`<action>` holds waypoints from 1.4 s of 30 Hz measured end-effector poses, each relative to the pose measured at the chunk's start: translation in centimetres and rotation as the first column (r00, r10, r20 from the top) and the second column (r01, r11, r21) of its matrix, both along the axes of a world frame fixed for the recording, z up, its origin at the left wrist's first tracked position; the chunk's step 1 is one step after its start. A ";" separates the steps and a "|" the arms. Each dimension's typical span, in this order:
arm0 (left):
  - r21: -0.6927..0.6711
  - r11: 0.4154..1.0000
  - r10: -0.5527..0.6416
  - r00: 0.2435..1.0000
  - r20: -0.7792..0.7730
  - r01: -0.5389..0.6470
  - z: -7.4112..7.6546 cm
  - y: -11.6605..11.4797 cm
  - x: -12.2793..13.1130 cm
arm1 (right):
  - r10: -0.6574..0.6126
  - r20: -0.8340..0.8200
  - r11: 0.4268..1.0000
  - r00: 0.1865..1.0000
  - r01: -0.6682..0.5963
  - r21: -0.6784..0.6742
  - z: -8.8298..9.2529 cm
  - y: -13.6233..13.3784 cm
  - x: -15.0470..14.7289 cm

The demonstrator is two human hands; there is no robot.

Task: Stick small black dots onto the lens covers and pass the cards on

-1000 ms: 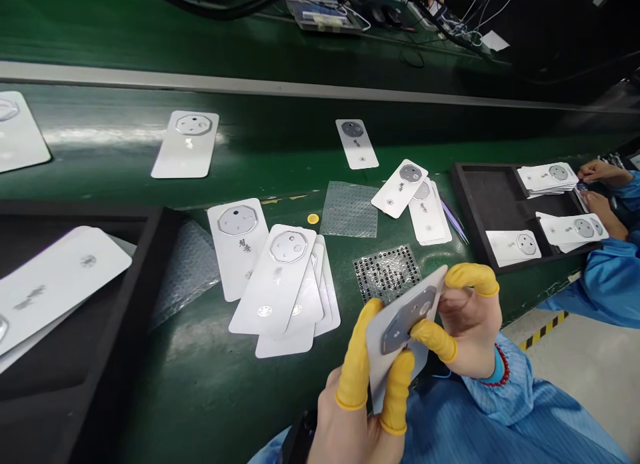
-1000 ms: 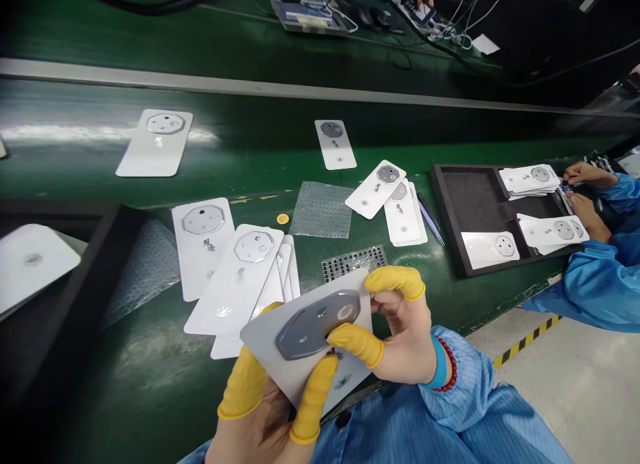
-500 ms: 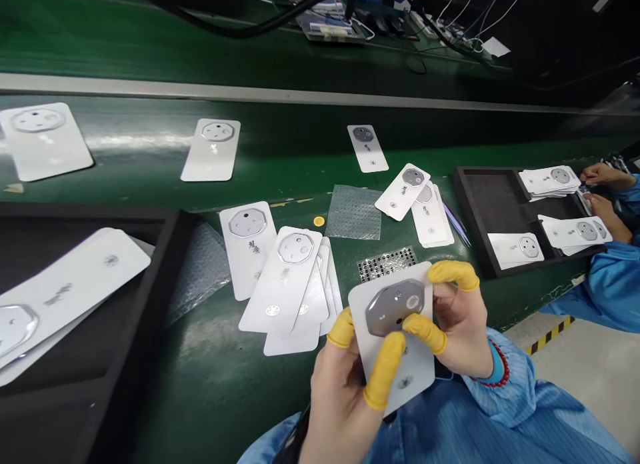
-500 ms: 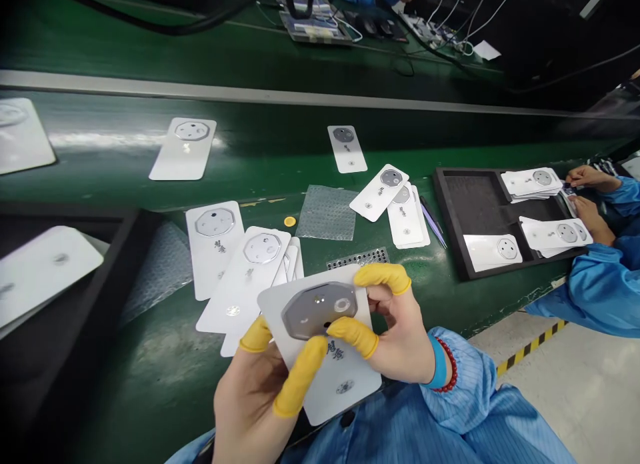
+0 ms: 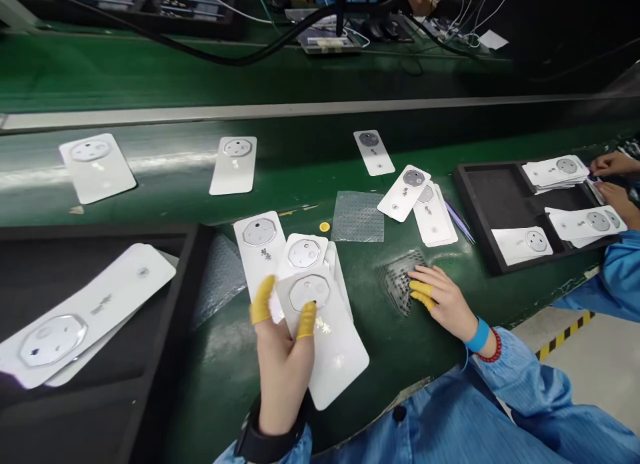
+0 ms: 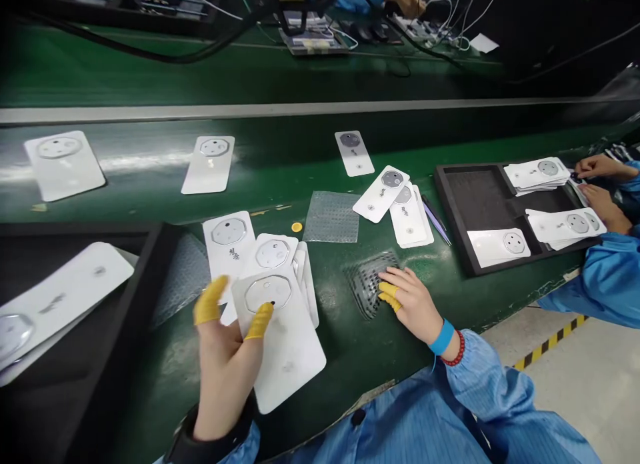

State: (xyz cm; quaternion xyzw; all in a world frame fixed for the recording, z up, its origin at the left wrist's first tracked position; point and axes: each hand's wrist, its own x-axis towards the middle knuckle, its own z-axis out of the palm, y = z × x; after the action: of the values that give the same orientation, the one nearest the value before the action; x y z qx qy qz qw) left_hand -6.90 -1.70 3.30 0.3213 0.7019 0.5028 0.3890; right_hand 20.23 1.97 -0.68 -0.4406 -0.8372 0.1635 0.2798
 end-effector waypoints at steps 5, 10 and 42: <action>-0.087 0.972 -0.203 0.968 0.147 0.217 -0.3 0.4 2.8 | -0.001 -0.129 0.989 0.992 0.020 0.148 3.1 -0.4 0.0; 0.002 0.925 -0.353 0.858 0.373 0.379 0.6 1.1 6.3 | 0.169 -0.051 0.985 0.984 -0.166 0.053 5.4 -0.8 -0.8; -0.206 0.977 0.026 0.919 0.393 0.060 -4.4 0.7 9.6 | 0.317 -0.062 0.895 0.946 -0.277 0.350 -1.5 0.6 -2.1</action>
State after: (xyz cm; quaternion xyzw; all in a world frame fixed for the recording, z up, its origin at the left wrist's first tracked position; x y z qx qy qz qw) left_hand 2.70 -1.04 -1.14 0.1763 0.6565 0.4752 0.5587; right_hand 18.14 2.57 -2.17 -0.2426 -0.8923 0.0844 0.3712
